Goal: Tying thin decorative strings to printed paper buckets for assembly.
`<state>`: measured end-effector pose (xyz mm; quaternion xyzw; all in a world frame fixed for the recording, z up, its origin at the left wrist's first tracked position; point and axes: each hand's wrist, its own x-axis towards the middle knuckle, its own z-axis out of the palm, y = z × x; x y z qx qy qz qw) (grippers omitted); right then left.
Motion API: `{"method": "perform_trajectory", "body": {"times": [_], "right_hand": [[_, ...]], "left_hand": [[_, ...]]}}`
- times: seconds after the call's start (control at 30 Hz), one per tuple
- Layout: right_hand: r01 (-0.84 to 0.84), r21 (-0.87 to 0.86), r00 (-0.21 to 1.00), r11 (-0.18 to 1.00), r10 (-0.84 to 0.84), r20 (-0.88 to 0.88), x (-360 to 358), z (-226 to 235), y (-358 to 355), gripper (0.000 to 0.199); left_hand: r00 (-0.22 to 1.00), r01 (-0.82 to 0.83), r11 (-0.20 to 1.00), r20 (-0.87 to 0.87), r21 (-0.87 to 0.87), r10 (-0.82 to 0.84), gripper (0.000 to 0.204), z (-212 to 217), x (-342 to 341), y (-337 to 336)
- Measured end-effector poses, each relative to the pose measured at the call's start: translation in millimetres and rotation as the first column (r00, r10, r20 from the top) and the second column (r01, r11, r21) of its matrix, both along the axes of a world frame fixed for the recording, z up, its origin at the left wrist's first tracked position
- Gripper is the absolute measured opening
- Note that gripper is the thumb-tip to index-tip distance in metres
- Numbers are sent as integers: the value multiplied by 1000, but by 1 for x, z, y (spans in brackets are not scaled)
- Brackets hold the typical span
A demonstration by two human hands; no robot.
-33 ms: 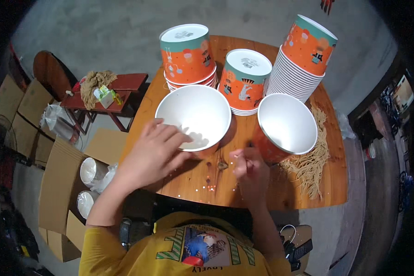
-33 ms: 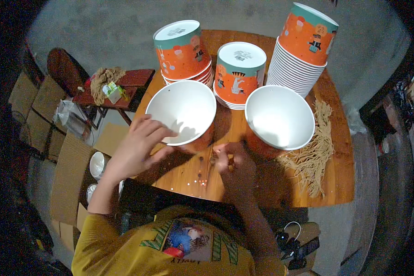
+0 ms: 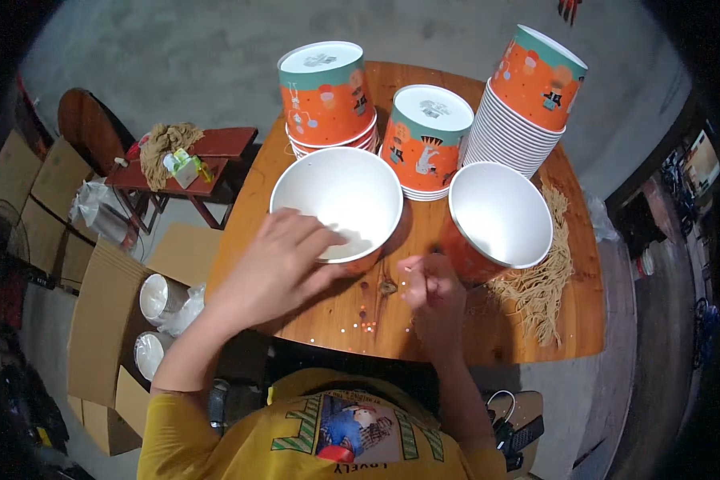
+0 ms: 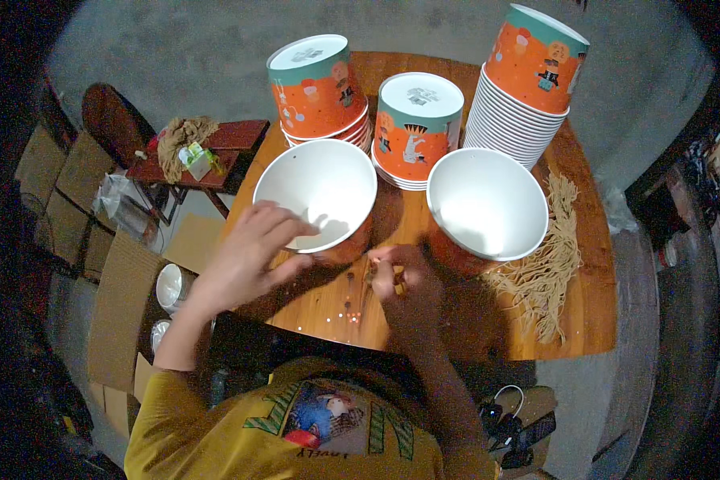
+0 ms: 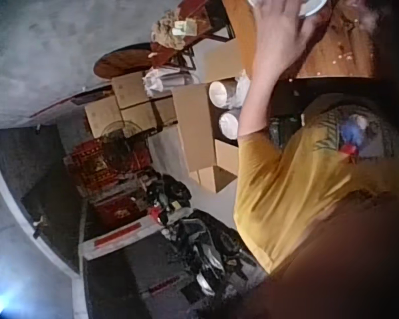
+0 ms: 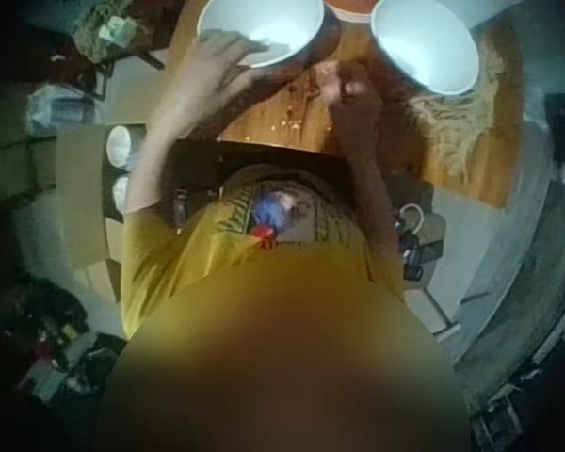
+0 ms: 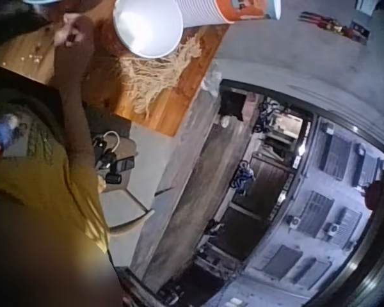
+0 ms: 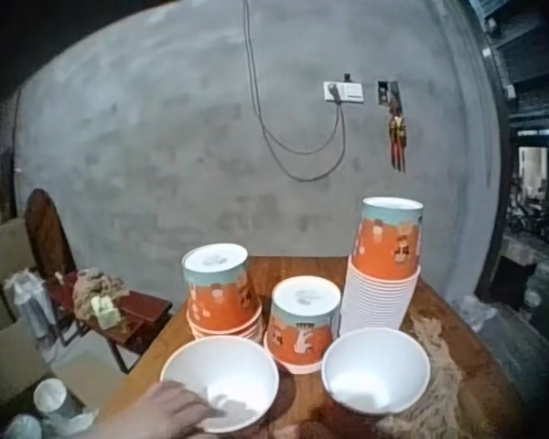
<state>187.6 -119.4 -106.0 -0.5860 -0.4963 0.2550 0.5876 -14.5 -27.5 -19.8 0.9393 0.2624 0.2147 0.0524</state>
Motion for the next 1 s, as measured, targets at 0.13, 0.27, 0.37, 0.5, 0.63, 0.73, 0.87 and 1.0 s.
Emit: {"method": "perform_trajectory", "body": {"times": [0.13,0.27,0.37,0.5,0.63,0.73,0.87,1.0], "right_hand": [[-46,73,994,996,52,-95,-11,0,15,7],[-45,81,998,996,49,-45,-15,6,18,8],[-62,203,998,977,55,43,-18,11,24,9],[-101,316,982,943,42,187,-27,27,30,9],[-126,369,979,921,56,195,-34,29,33,9],[-143,351,968,925,58,242,-38,34,33,10],[-138,359,968,923,49,247,-39,34,33,10],[-127,330,965,935,39,260,-38,33,33,13]], "left_hand": [[994,68,932,104,-355,-33,29,-7,26,6],[975,-61,844,148,-533,164,26,7,22,13],[966,-57,757,156,-651,207,26,23,10,17],[936,64,574,249,-817,251,27,25,-5,22],[883,240,483,396,-842,253,30,24,-9,25],[895,243,418,368,-875,251,28,25,-15,29],[901,258,344,354,-903,251,22,25,-17,34],[902,240,364,345,-900,258,17,24,-18,36]]}}
